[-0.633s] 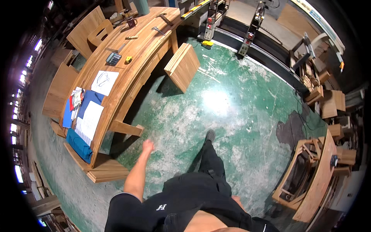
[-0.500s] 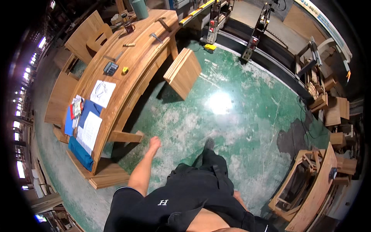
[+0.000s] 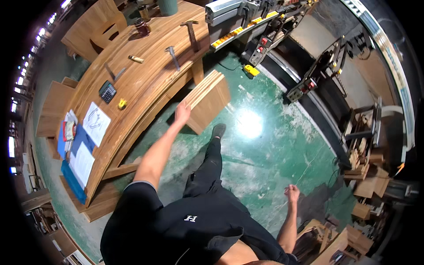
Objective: The person operates a CNC woodworking machine, adjusting the tool head and securing a wooden board onto the machine bed. They measure the board with a tape measure, run the machine to cut the wood, and then remove the finished piece to place it on a stack.
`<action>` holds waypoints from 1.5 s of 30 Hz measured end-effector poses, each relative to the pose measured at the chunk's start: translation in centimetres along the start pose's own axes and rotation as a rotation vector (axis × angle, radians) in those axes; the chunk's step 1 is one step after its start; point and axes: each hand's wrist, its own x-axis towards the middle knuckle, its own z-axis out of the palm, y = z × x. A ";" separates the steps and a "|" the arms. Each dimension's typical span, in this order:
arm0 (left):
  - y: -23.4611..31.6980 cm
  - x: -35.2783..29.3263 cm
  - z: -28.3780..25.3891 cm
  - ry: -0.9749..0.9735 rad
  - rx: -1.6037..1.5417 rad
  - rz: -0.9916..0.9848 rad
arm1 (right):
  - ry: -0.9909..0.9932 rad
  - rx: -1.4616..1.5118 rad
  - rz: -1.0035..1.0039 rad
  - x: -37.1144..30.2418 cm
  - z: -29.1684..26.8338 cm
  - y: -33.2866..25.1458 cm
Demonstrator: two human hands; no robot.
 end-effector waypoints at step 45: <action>2.8 41.1 -0.9 0.324 0.416 -0.111 | -0.424 -0.306 -0.466 27.5 78.3 -48.6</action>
